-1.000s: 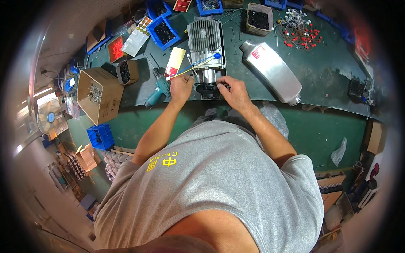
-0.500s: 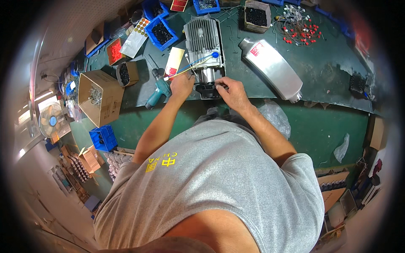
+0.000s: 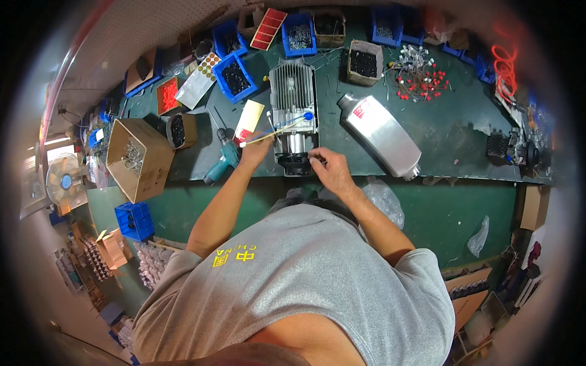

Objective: The person assembles an electronic device by attaching a silver metal casing to a motor, applying labels, and using a power drill to secure components. They move the assembled unit to a cardboard sheet, then return to the workbench to unpack another casing and apply additional labels before attaching it to a motor.

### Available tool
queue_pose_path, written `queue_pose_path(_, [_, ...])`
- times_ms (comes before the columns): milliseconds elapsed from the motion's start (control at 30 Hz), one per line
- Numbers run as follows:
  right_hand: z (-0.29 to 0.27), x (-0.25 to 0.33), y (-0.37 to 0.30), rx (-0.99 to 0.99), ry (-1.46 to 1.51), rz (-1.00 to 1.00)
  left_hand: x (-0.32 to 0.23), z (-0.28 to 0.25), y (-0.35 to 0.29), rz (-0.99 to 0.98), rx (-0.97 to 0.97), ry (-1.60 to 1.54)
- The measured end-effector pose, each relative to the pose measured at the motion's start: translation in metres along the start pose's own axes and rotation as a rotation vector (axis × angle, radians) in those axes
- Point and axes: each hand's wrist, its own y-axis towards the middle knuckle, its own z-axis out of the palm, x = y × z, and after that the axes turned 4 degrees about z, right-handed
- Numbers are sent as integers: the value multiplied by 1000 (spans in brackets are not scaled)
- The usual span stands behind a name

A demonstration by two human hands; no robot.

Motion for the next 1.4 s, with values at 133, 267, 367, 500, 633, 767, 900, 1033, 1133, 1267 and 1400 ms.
queue_pose_path(133, [0,2,-1,-13,-18,14,-37,9,15,-119,-78,-302])
queue_pose_path(267, [0,10,-4,1,-53,29,-27,18,19,-152,-162,-424])
queue_pose_path(367, [-2,9,-2,-10,-59,21,-33,11,13,-148,-90,-536])
queue_pose_path(500, [1,1,-2,-25,-22,38,-50,4,0,-133,-114,-505])
queue_pose_path(633, [-10,13,13,-109,-132,12,-36,-3,-25,-172,-150,-451])
queue_pose_path(767, [-40,-6,74,-299,-301,8,-32,-15,-59,-233,-19,-327])
queue_pose_path(900, [-54,-38,146,-277,-563,-63,-8,-12,-89,-239,-12,-380])
queue_pose_path(1033, [-43,-73,210,-169,-864,76,-4,-12,-111,-269,-20,-323])
queue_pose_path(1133, [-29,-85,241,-137,-981,183,3,-12,-125,-265,-47,-300])
queue_pose_path(1267, [-26,-102,263,-46,-1004,155,4,-10,-133,-252,-76,-323])
queue_pose_path(1400, [-18,-87,262,-109,-995,226,14,2,-140,-285,-60,-299])
